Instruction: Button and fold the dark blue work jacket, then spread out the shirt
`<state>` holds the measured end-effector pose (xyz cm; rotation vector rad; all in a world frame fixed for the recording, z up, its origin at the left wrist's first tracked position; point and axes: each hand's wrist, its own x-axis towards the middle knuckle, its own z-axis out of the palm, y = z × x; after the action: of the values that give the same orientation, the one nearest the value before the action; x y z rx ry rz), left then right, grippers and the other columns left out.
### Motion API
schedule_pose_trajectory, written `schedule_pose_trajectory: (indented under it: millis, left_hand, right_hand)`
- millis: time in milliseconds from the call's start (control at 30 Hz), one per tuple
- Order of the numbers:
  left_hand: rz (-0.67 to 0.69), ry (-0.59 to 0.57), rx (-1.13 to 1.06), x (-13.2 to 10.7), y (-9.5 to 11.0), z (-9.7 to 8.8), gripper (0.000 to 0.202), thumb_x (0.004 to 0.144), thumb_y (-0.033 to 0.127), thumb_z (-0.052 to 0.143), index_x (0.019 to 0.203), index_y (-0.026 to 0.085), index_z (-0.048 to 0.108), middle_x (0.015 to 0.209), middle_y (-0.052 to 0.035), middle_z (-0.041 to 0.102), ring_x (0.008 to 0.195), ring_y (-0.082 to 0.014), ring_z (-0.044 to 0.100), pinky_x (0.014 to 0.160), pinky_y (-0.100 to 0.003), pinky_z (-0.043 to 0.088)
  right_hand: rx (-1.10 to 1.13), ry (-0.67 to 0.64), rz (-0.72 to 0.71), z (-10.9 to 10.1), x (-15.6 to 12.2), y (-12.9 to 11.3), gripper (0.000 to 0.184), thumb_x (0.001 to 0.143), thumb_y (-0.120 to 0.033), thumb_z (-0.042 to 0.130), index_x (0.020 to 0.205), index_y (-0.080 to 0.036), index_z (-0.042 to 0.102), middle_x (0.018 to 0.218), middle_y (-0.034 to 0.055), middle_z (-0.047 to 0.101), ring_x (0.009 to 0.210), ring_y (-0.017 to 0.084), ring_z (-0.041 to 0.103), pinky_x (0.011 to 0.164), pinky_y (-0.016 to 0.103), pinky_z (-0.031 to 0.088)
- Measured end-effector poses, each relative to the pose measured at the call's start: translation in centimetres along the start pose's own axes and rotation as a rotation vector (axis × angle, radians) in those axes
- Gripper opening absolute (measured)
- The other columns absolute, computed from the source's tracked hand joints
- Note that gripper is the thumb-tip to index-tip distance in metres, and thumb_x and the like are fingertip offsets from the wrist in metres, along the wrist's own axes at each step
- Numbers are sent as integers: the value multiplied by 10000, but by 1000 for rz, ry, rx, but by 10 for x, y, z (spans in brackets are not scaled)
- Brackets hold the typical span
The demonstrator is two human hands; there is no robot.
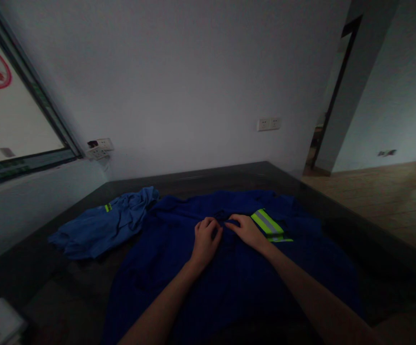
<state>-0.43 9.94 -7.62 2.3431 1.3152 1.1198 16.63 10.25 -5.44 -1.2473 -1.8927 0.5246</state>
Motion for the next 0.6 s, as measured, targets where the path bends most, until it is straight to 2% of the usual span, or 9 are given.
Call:
schedule_pose_trajectory:
  millis: [133,333,500,600]
  left_hand:
    - [23,19,15,0,3,-1,76,877,204,464,837,209,529,951,-23,587,966,-187,542,942,-406,333]
    - [45,85,-5,0,3,-1,94,882,181,424,826,203,496,904,-34,552,885,-184,524,834,-346,400]
    - [20,77,28,-2,1,2,87,868,157,430,822,197,492,867,-32,539,842,-188,511,798,-345,406]
    - [20,58,-6,-2,-1,2,98,879,179,432,818,200,506,869,-32,553,848,-186,519,802,-350,412]
  right_hand:
    - [-2,42,-11,1,-1,-2,160,845,-271,562,734,-178,629,749,24,681,707,175,614,653,263,410]
    - [-57,44,-58,6,-7,-9,172,871,-302,536,762,-186,603,743,23,664,732,183,617,675,268,415]
    - [-146,-15,-121,11,-11,-13,183,901,-290,488,786,-186,586,796,41,656,772,188,611,692,278,416]
    - [-174,-2,-133,12,-11,-10,169,909,-275,471,814,-192,585,824,44,660,798,188,616,718,283,423]
